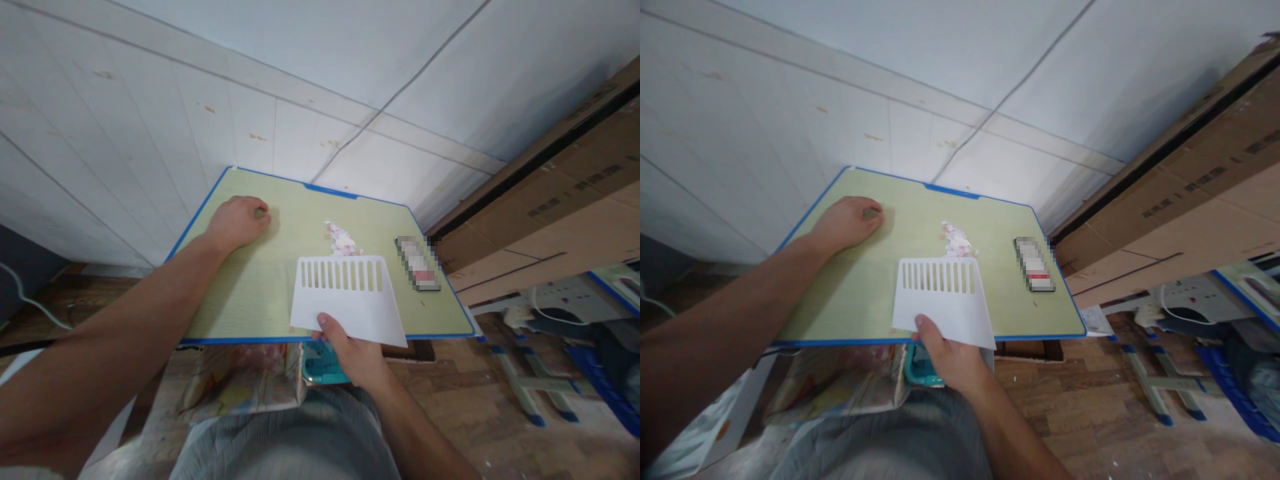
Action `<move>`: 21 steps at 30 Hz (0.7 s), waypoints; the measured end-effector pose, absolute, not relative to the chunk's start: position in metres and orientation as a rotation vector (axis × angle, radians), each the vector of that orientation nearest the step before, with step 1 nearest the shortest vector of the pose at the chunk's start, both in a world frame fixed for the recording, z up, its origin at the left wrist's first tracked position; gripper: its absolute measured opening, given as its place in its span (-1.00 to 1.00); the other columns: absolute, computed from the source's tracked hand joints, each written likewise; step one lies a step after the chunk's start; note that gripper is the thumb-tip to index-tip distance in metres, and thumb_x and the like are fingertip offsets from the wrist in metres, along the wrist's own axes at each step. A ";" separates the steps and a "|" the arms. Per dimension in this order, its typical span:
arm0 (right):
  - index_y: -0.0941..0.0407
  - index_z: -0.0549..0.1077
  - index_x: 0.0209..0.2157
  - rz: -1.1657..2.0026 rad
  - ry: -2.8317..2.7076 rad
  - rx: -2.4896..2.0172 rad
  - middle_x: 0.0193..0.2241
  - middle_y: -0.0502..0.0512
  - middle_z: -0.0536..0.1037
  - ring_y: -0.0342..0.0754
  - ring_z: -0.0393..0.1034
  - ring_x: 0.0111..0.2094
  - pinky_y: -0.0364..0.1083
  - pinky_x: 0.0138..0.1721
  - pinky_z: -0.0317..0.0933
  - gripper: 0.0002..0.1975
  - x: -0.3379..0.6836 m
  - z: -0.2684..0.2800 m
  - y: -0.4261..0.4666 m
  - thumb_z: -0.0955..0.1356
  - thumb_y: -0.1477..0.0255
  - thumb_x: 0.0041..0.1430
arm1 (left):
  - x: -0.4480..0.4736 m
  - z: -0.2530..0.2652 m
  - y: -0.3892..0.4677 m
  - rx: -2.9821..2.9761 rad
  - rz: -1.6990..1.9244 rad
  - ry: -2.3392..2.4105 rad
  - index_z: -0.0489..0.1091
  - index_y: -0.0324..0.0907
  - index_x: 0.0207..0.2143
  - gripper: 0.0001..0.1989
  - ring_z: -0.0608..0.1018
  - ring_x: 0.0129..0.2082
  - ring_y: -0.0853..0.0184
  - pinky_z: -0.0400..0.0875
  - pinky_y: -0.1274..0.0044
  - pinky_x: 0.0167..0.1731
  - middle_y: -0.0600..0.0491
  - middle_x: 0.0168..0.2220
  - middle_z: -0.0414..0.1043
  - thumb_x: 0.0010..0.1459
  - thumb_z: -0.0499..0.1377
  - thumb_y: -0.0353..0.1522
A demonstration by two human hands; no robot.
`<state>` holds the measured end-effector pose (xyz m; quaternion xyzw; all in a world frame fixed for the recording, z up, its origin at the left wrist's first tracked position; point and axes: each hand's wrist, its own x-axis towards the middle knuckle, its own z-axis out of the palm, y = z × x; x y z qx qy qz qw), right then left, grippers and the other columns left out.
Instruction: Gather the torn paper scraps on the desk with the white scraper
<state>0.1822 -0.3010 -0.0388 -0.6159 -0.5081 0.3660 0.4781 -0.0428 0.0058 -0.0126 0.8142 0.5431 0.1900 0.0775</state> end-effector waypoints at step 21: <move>-0.06 0.68 -0.44 1.039 -1.213 -1.488 -0.41 0.11 0.82 0.19 0.82 -0.25 0.10 0.15 0.70 -0.48 0.183 -0.032 -0.302 0.52 -0.15 0.45 | -0.044 -0.014 0.010 2.443 0.568 1.621 0.76 -0.12 0.18 -0.44 0.67 0.38 -0.10 0.52 0.19 0.45 -0.19 0.30 0.76 0.42 0.10 -0.09</move>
